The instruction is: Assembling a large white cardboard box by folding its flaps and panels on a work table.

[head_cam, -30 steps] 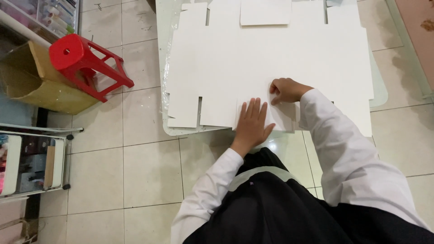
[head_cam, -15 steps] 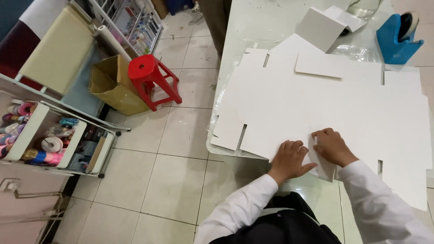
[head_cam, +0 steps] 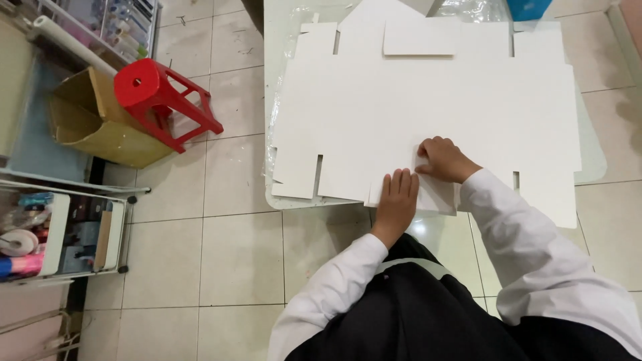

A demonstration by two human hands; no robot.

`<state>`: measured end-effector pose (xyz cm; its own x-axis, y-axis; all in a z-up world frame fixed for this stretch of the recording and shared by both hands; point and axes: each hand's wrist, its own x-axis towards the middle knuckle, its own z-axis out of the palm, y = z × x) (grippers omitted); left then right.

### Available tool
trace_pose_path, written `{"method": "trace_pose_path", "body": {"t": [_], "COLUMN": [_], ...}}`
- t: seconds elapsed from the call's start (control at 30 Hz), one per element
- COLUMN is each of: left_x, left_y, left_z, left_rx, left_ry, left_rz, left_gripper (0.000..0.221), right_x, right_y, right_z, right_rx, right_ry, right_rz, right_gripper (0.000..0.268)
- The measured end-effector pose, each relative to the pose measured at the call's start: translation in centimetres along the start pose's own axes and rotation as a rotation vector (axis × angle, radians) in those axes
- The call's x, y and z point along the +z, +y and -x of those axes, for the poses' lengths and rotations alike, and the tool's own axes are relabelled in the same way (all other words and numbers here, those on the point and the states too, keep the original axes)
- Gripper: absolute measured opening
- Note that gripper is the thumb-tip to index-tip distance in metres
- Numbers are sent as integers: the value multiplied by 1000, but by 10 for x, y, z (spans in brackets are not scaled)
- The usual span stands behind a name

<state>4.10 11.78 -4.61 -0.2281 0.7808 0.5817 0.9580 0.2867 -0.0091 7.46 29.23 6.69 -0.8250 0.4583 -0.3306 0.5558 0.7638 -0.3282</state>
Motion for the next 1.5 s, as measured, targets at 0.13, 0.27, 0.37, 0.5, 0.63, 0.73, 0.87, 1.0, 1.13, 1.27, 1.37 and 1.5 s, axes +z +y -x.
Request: {"method": "trace_pose_path", "body": {"t": [0.13,0.27,0.37,0.5,0.63,0.73,0.87,1.0,1.13,1.27,1.37,1.5], "left_x": [-4,-1,-3,-11,-17,-17,-13,-6,-14,-57,-21,-11], "left_y": [-2,-2,-2,1,0,0,0,2,2,-16,-37,-59], "left_z": [-2,0,1,-1,-3,-3,-2,1,-3,-23,-20,-37], "left_rx": [-19,-39,-56,-74,-71,-77,-83,-97,-114,-137,-99,-89], "left_ry": [22,16,8,24,-66,-77,-111,-97,-99,-451,-278,-235], "left_rz": [6,52,78,63,75,84,117,135,182,479,515,329], "left_gripper": [39,36,38,41,46,46,50,58,63,115,80,52], "right_x": [-8,-4,-12,-14,-12,-6,1,13,34,47,52,50], "right_y": [-4,1,-3,-5,-3,4,15,18,11,19,27,31], "right_z": [0,-4,-1,-4,-9,-7,-10,-5,3,8,9,6], "right_rx": [-17,-4,-8,-25,-62,-90,-99,-98,-63,-36,-51,-89], "right_ry": [-47,-82,-104,-135,-103,-61,-21,25,219,292,266,285], "right_rz": [-19,-25,-63,-116,-78,-108,-251,-240,-16,-373,-432,-449], "right_gripper": [42,39,45,47,37,29,25,20,12,17,18,19]}}
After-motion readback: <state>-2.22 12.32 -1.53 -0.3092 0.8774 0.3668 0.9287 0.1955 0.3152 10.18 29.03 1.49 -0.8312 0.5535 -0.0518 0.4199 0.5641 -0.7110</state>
